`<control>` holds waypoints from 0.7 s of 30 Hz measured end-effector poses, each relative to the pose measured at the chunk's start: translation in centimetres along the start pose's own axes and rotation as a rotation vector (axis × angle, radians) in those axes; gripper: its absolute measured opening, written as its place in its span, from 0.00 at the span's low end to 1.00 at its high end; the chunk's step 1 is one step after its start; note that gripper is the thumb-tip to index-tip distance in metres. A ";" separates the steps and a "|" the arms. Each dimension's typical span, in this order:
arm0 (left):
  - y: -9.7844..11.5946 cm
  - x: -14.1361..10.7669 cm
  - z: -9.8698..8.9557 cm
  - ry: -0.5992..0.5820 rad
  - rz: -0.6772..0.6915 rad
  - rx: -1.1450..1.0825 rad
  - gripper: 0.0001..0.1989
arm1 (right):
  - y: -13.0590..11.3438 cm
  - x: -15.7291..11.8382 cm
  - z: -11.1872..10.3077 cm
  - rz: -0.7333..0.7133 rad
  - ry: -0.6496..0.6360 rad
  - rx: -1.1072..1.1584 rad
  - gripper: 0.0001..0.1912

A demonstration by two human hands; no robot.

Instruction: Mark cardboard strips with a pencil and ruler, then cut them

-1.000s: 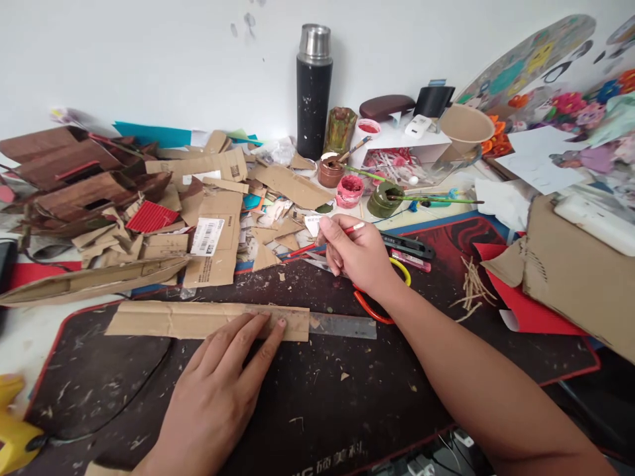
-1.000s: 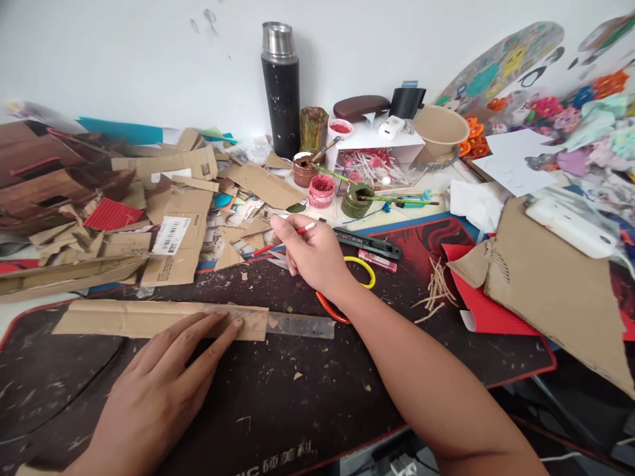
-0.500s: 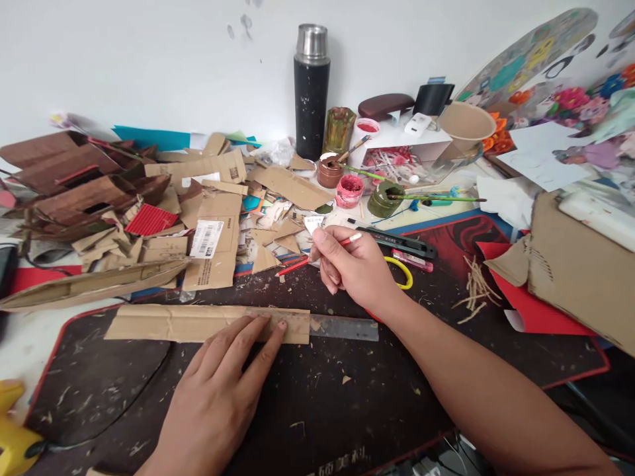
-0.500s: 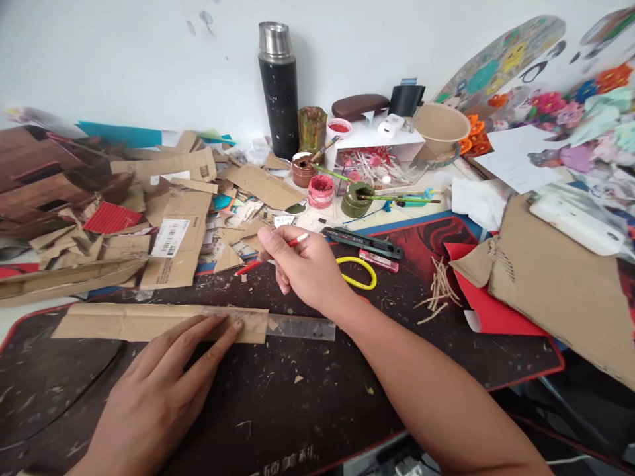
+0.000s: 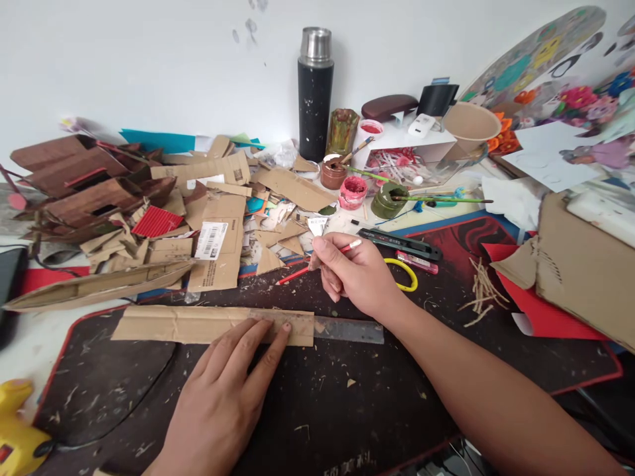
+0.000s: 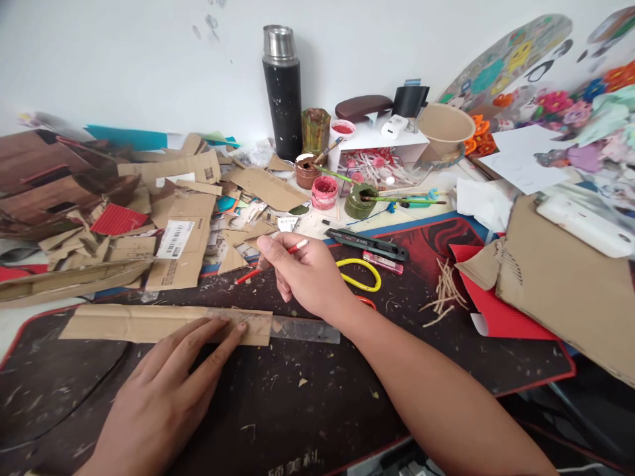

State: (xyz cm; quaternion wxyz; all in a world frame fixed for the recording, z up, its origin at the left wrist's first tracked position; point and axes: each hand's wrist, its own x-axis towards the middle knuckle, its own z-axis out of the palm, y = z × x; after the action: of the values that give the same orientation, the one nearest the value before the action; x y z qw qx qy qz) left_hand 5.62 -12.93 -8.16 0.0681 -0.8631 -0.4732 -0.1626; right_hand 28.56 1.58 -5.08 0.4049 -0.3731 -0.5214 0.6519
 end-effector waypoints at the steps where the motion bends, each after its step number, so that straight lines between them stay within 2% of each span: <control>1: 0.0 0.0 0.0 0.001 0.003 -0.004 0.24 | 0.0 0.0 0.0 0.000 0.002 0.001 0.27; 8: -0.2 0.0 -0.2 0.005 0.033 -0.010 0.23 | 0.2 0.0 0.0 0.027 0.011 -0.002 0.27; 21: 0.3 0.1 -0.1 0.019 0.003 -0.002 0.23 | 0.2 0.1 -0.1 0.022 0.014 -0.011 0.29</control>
State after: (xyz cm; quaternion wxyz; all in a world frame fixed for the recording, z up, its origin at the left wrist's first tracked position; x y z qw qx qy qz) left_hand 5.88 -13.02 -8.05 0.0718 -0.8623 -0.4711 -0.1714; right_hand 28.55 1.66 -5.29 0.3992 -0.3857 -0.5179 0.6509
